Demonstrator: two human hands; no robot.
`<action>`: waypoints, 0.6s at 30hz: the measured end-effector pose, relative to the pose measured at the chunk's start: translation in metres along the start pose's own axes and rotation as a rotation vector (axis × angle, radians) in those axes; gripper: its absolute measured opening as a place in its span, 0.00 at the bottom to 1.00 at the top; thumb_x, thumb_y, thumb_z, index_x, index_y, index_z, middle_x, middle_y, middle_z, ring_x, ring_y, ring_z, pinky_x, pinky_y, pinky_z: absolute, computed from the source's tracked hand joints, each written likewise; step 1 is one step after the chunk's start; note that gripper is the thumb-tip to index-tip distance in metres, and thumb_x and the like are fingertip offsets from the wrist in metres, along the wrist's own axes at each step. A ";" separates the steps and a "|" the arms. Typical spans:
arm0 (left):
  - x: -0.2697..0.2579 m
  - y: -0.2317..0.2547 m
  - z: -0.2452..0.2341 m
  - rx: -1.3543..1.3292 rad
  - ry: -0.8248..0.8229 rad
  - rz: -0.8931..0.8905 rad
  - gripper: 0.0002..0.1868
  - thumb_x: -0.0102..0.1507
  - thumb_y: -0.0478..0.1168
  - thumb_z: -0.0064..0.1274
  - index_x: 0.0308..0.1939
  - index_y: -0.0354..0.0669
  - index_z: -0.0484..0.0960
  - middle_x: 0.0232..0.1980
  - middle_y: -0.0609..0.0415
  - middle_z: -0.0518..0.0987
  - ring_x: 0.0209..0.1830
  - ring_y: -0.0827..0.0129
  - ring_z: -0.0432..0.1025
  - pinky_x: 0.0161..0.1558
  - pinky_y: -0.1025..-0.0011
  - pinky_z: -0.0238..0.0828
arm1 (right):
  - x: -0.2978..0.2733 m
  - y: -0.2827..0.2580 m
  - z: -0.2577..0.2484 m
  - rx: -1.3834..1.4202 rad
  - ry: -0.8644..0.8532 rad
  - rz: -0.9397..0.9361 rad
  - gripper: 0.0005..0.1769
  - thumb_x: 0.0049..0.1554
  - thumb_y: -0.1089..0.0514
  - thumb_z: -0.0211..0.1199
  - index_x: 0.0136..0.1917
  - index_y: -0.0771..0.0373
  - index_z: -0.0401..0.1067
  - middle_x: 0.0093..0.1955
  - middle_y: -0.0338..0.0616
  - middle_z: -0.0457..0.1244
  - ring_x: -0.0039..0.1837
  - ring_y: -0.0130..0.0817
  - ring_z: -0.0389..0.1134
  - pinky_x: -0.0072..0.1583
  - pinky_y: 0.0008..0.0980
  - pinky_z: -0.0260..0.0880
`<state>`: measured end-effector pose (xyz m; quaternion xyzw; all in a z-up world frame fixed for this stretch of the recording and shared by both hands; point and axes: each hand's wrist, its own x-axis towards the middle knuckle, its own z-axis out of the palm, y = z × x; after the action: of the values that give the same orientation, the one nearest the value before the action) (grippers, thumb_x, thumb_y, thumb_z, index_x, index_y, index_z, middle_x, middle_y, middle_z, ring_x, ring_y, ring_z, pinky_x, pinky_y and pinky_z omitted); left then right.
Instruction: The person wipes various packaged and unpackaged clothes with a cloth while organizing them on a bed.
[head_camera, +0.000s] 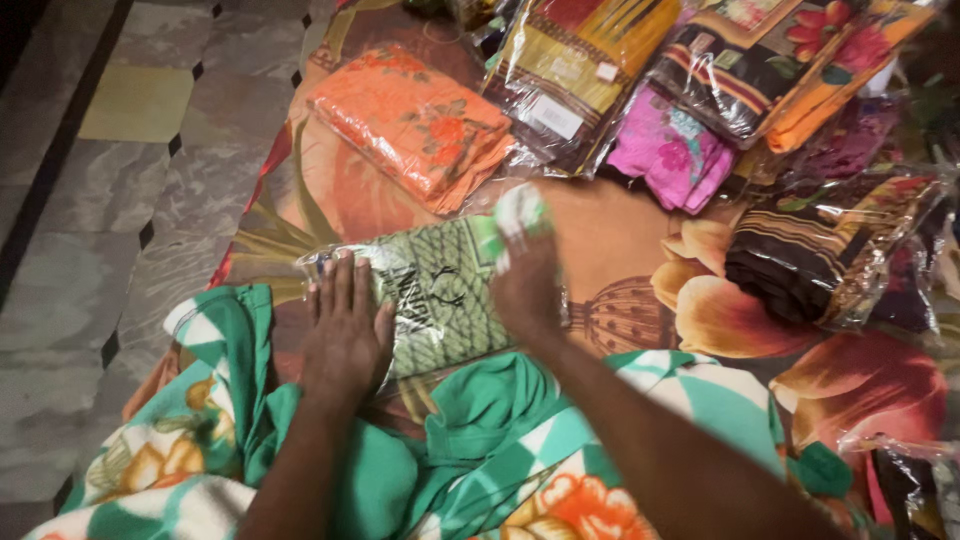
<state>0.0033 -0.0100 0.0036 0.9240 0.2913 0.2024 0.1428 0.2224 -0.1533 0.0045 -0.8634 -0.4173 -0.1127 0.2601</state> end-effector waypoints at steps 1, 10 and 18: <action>-0.001 -0.003 0.004 0.006 -0.001 0.002 0.37 0.70 0.55 0.36 0.78 0.35 0.55 0.81 0.38 0.51 0.82 0.45 0.44 0.77 0.49 0.36 | -0.018 -0.026 0.008 0.221 -0.107 0.140 0.36 0.50 0.62 0.59 0.73 0.62 0.64 0.74 0.57 0.54 0.76 0.55 0.53 0.75 0.46 0.54; -0.004 -0.023 0.010 0.192 -0.038 0.090 0.39 0.67 0.55 0.40 0.78 0.39 0.58 0.82 0.43 0.53 0.83 0.50 0.46 0.78 0.49 0.39 | -0.069 -0.062 -0.042 0.195 -0.330 -0.430 0.34 0.51 0.57 0.63 0.72 0.55 0.69 0.74 0.53 0.58 0.78 0.55 0.56 0.77 0.51 0.57; -0.004 -0.013 0.003 0.179 -0.051 0.057 0.40 0.67 0.59 0.41 0.76 0.35 0.59 0.80 0.40 0.56 0.81 0.50 0.50 0.76 0.50 0.43 | -0.050 -0.039 -0.011 0.080 -0.025 0.026 0.31 0.46 0.63 0.61 0.65 0.62 0.71 0.67 0.56 0.62 0.74 0.61 0.56 0.73 0.54 0.53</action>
<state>-0.0050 -0.0025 -0.0054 0.9459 0.2779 0.1559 0.0611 0.1605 -0.1725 0.0072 -0.8590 -0.4136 -0.0816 0.2905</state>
